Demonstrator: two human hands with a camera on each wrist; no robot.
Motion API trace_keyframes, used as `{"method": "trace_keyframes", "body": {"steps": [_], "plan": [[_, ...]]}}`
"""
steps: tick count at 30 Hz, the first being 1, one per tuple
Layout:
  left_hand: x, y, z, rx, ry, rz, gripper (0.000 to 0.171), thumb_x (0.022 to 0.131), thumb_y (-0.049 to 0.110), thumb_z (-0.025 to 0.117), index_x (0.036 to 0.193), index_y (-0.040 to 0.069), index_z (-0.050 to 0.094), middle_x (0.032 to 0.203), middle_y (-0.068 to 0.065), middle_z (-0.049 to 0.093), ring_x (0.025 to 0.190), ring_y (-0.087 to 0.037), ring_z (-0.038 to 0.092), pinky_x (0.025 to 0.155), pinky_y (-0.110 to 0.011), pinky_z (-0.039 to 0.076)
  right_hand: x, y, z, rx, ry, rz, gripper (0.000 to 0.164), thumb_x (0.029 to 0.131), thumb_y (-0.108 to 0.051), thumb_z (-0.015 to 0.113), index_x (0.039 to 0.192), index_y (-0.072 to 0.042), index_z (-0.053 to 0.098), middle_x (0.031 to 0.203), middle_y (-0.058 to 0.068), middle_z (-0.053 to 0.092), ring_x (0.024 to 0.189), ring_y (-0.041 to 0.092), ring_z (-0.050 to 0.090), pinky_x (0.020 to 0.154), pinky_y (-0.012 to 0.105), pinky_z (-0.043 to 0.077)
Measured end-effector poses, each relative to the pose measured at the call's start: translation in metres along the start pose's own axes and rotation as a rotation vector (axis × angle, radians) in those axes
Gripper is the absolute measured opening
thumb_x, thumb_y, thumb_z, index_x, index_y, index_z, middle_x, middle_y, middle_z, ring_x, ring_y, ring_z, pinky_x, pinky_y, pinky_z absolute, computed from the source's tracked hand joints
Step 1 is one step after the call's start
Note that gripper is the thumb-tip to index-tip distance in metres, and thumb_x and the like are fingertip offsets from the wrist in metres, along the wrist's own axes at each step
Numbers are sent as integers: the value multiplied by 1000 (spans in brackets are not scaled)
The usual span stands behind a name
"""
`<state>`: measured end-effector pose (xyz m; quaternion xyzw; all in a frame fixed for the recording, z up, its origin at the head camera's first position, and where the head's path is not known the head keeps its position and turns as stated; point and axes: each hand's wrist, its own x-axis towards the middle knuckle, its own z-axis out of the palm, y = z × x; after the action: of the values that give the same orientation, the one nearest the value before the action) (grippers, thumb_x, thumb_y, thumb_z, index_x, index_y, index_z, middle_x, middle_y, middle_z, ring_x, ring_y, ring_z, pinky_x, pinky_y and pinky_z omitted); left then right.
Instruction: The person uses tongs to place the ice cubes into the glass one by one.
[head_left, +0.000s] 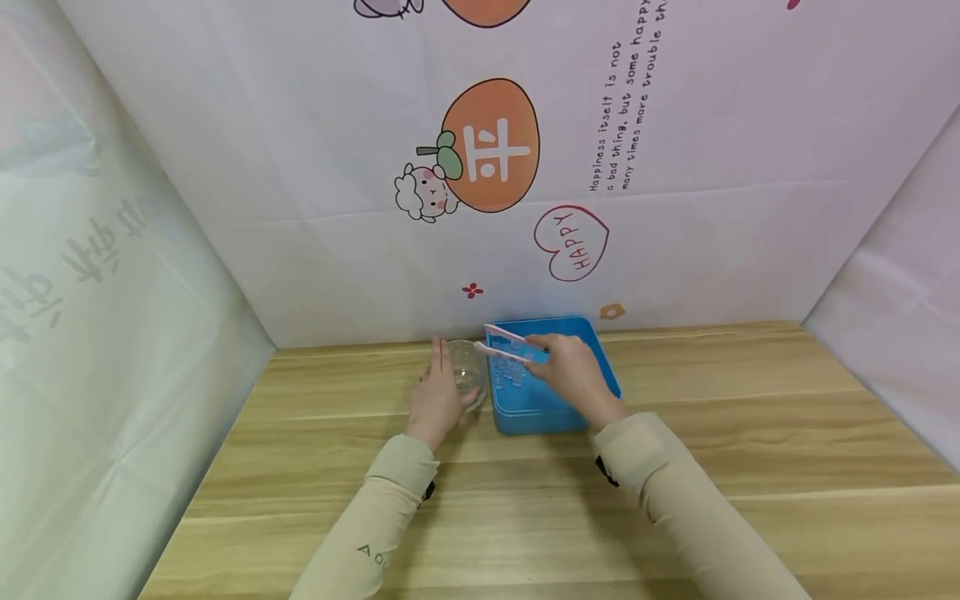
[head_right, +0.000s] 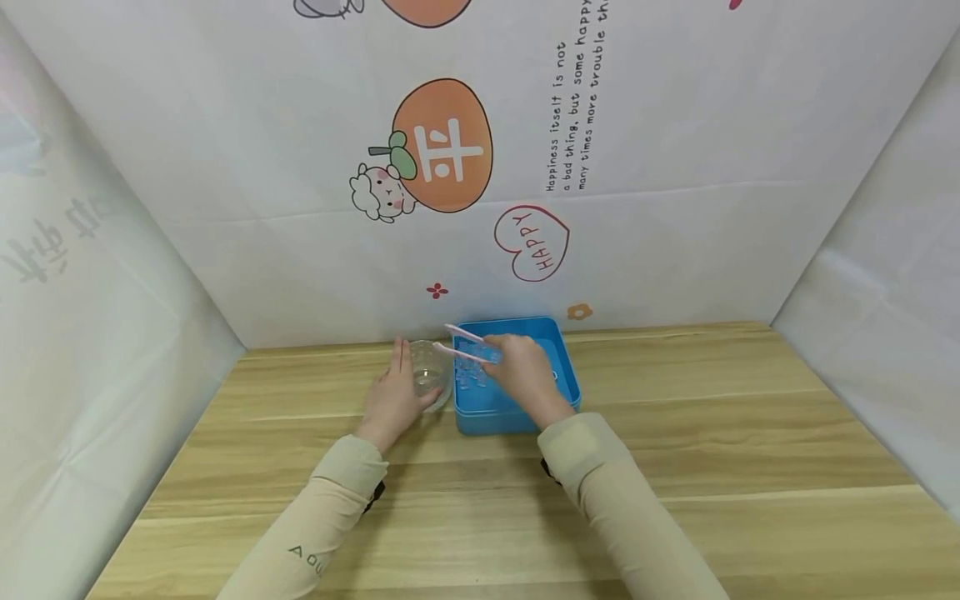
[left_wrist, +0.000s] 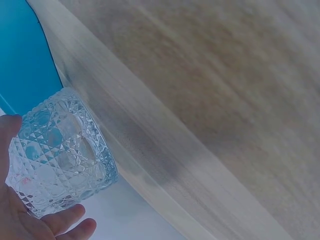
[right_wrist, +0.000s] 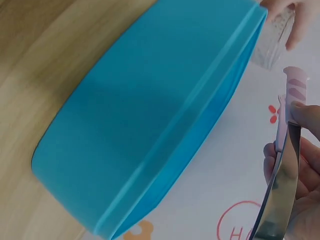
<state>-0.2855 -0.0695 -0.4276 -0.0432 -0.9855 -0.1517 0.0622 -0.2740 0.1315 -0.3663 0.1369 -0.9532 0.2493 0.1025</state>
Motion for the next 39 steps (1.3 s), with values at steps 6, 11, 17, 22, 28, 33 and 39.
{"method": "trace_keyframes", "body": {"steps": [6, 11, 17, 22, 28, 33, 39], "plan": [[-1, -1, 1, -3, 13, -3, 98, 85, 49, 66, 152, -1, 15, 160, -17, 16, 124, -34, 54, 102, -47, 45, 4, 10, -4, -13, 25, 45, 45, 83, -18, 74, 124, -4, 64, 113, 20, 69, 73, 24, 68, 54, 29, 53], [-2, 0, 0, -9, 11, -8, 99, 85, 49, 66, 152, -1, 14, 161, -16, 14, 125, -34, 53, 104, -47, 44, 6, 20, 1, -36, 41, 79, 43, 83, -17, 73, 121, 1, 64, 115, 21, 68, 102, 36, 66, 83, 44, 56], [-2, 0, -1, 8, 6, -3, 99, 85, 49, 66, 152, -1, 13, 161, -16, 12, 122, -34, 55, 103, -47, 45, 8, 29, 9, -56, 9, 166, 42, 86, -18, 71, 123, 1, 63, 118, 22, 67, 108, 37, 63, 89, 46, 54], [-2, 0, -1, 22, 1, -3, 98, 86, 50, 65, 152, -1, 13, 161, -16, 12, 124, -34, 54, 104, -47, 44, 8, 34, 15, -74, -12, 198, 39, 88, -17, 69, 122, 1, 64, 119, 21, 66, 107, 36, 63, 88, 45, 54], [-1, 0, 0, 29, -2, 1, 98, 86, 50, 64, 152, 0, 12, 161, -16, 13, 128, -33, 51, 104, -46, 44, 7, 38, 20, -106, -33, 223, 36, 88, -16, 68, 119, 2, 65, 117, 22, 67, 104, 35, 64, 88, 47, 54], [-1, -1, 0, 25, -4, 1, 98, 86, 50, 64, 152, 0, 12, 161, -17, 13, 129, -33, 51, 104, -45, 44, 6, 42, 23, -115, -46, 234, 35, 89, -16, 67, 118, 3, 65, 115, 22, 67, 102, 35, 65, 88, 47, 54], [-2, -1, 1, 33, -3, 6, 98, 87, 51, 63, 152, 0, 12, 161, -16, 12, 128, -32, 52, 103, -45, 45, 6, 45, 26, -134, -53, 217, 34, 87, -15, 69, 116, 3, 67, 112, 22, 68, 100, 36, 65, 86, 48, 54]]}}
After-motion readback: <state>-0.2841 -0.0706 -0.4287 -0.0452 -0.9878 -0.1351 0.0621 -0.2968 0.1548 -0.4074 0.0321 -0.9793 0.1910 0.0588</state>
